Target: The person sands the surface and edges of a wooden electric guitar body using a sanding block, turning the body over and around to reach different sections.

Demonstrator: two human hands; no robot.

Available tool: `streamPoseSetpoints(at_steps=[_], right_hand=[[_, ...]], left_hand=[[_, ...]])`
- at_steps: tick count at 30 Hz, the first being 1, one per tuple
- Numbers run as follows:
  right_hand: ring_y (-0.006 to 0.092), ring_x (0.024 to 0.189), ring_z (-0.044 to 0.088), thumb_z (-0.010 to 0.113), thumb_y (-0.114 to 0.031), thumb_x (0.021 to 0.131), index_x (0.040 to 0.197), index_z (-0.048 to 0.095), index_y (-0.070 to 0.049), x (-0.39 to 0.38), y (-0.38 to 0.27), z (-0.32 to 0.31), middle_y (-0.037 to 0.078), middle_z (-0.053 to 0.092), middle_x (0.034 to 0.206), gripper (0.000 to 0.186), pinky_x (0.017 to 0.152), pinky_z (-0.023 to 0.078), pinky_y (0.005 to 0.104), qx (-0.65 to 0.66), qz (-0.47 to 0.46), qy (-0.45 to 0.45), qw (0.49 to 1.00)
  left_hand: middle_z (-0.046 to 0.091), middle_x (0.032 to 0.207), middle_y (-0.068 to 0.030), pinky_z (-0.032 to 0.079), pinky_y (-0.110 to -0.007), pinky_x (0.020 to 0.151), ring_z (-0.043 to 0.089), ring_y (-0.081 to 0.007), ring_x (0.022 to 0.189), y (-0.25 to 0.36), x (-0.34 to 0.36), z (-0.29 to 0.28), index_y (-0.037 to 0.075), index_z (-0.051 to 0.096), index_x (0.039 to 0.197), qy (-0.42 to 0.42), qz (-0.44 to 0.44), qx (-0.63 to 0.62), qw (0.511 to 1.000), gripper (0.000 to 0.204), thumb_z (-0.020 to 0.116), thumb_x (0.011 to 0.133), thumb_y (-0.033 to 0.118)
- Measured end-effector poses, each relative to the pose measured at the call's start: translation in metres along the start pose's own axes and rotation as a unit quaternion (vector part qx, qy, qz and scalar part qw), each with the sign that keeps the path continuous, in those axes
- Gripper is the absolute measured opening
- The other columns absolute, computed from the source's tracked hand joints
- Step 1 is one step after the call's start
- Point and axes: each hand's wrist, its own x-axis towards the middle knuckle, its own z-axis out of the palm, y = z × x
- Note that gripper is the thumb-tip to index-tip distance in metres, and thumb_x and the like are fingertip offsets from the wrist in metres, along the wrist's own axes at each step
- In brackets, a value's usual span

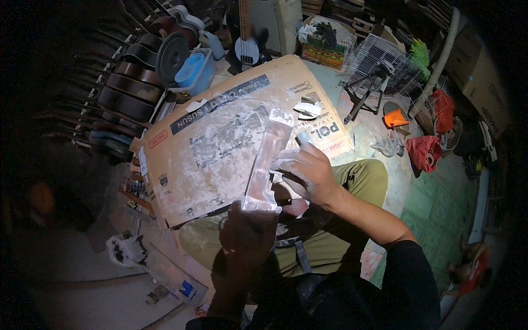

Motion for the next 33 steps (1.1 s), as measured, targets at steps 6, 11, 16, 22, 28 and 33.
streamPoseSetpoints(at_steps=[6, 11, 16, 22, 28, 33], right_hand=[[0.0202, 0.073, 0.058, 0.072, -0.013, 0.076, 0.098, 0.071, -0.013, -0.004, -0.003, 0.0, 0.002, 0.07, 0.103, 0.022, 0.063, 0.048, 0.0314, 0.025, -0.026, -0.005, 0.999], [0.0195, 0.075, 0.059, 0.075, -0.013, 0.077, 0.098, 0.072, -0.013, -0.008, -0.016, 0.001, 0.0, 0.07, 0.103, 0.021, 0.066, 0.049, 0.032, 0.039, -0.015, -0.009, 0.999], [0.0207, 0.074, 0.059, 0.073, -0.017, 0.079, 0.097, 0.072, -0.011, -0.006, 0.005, 0.005, 0.003, 0.071, 0.1, 0.02, 0.064, 0.047, 0.0333, 0.023, 0.001, 0.011, 1.0], [0.0214, 0.073, 0.059, 0.074, -0.015, 0.076, 0.095, 0.072, -0.012, -0.003, 0.0, 0.002, 0.003, 0.071, 0.102, 0.019, 0.064, 0.048, 0.0339, 0.009, 0.007, 0.003, 1.0], [0.0218, 0.078, 0.06, 0.073, -0.007, 0.074, 0.094, 0.071, -0.013, -0.002, -0.001, 0.0, 0.001, 0.069, 0.102, 0.021, 0.066, 0.05, 0.0338, -0.004, -0.002, -0.023, 1.0], [0.0223, 0.078, 0.06, 0.074, -0.008, 0.072, 0.099, 0.071, -0.012, -0.02, -0.022, 0.002, 0.003, 0.069, 0.104, 0.027, 0.068, 0.05, 0.0349, 0.056, 0.031, -0.012, 0.998]], left_hand=[[0.065, 0.089, -0.0239, 0.055, -0.05, 0.068, 0.066, -0.0445, 0.077, 0.004, -0.001, -0.003, -0.007, 0.052, 0.12, 0.048, 0.055, -0.019, 0.997, 0.068, 0.082, 0.077, 0.037], [0.065, 0.086, -0.0234, 0.054, -0.049, 0.066, 0.066, -0.0438, 0.076, 0.012, 0.003, -0.013, -0.003, 0.053, 0.111, -0.002, 0.014, -0.073, 0.997, 0.053, 0.081, 0.08, 0.029], [0.064, 0.091, -0.0246, 0.055, -0.045, 0.065, 0.066, -0.0422, 0.076, 0.008, 0.004, -0.006, -0.003, 0.055, 0.112, 0.026, 0.046, -0.099, 0.994, 0.048, 0.08, 0.083, 0.027], [0.065, 0.102, -0.0195, 0.054, -0.035, 0.062, 0.064, -0.0309, 0.078, -0.011, -0.01, 0.004, -0.005, 0.057, 0.115, 0.075, 0.168, 0.097, 0.978, 0.04, 0.072, 0.091, 0.024], [0.063, 0.101, -0.018, 0.053, -0.034, 0.06, 0.061, -0.0274, 0.073, -0.001, -0.004, -0.006, -0.008, 0.056, 0.112, 0.097, 0.258, 0.329, 0.903, 0.037, 0.069, 0.092, 0.021], [0.059, 0.081, -0.0171, 0.052, -0.04, 0.056, 0.062, -0.0315, 0.067, 0.004, 0.001, 0.002, -0.005, 0.058, 0.104, 0.051, 0.106, -0.006, 0.993, 0.03, 0.07, 0.088, 0.017]])
